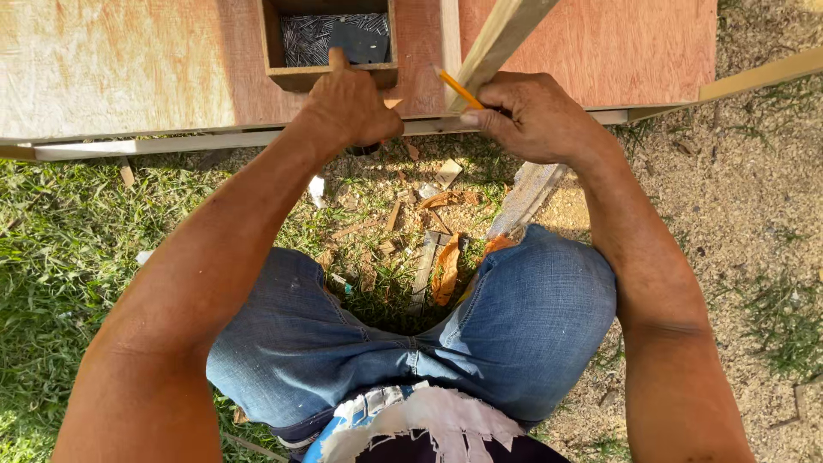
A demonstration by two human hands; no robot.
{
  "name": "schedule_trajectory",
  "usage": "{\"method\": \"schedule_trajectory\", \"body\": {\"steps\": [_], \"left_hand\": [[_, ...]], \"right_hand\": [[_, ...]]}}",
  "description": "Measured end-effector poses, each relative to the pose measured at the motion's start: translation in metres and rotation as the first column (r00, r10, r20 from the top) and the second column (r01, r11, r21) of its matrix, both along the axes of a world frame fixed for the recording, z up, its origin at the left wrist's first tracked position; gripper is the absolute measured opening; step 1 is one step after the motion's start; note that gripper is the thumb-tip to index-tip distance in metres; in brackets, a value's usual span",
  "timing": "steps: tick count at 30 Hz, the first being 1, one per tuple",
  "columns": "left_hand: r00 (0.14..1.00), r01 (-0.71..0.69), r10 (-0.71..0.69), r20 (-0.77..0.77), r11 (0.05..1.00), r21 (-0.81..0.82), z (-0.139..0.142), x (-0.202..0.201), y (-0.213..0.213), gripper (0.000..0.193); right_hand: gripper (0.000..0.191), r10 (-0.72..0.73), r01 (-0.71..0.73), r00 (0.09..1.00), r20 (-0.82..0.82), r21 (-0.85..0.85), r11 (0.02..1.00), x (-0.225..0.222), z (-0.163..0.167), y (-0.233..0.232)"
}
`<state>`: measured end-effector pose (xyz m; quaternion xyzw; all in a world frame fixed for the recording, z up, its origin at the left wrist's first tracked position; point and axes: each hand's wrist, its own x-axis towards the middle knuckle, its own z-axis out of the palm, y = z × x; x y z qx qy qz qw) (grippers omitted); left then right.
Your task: The person sits on the ground beside a wooden frame structure and hammers nails into its joints, holding nails in place with one hand while striking with a hammer in the other. They then take nails from a wooden nail box, and use a tape measure and pencil to measure and mark a wooden board on the workbench.
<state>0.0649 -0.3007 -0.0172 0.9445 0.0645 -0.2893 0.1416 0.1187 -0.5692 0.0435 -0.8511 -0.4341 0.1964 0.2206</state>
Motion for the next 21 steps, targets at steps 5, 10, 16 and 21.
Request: {"method": "schedule_trajectory", "body": {"steps": [5, 10, 16, 21], "left_hand": [[0.996, -0.058, 0.060, -0.069, 0.998, 0.026, 0.009, -0.007, 0.033, 0.059], [0.991, -0.129, 0.131, -0.031, 0.989, 0.068, 0.016, -0.026, 0.053, 0.064], [0.982, -0.165, 0.176, -0.074, 0.977, 0.138, 0.012, -0.046, 0.083, 0.058], [0.966, -0.243, 0.255, -0.035, 0.948, 0.207, -0.007, -0.066, 0.105, 0.073]], "right_hand": [[0.035, 0.003, -0.004, 0.999, -0.044, -0.019, 1.000, 0.010, 0.000, -0.010], [0.032, -0.246, 0.164, 0.958, -0.147, -0.424, 0.891, 0.035, 0.012, -0.029], [0.025, -0.203, 0.095, 0.960, -0.191, -0.458, 0.884, 0.076, -0.008, -0.044], [0.021, -0.150, 0.067, 0.980, -0.128, -0.497, 0.865, 0.128, -0.045, -0.048]]}}
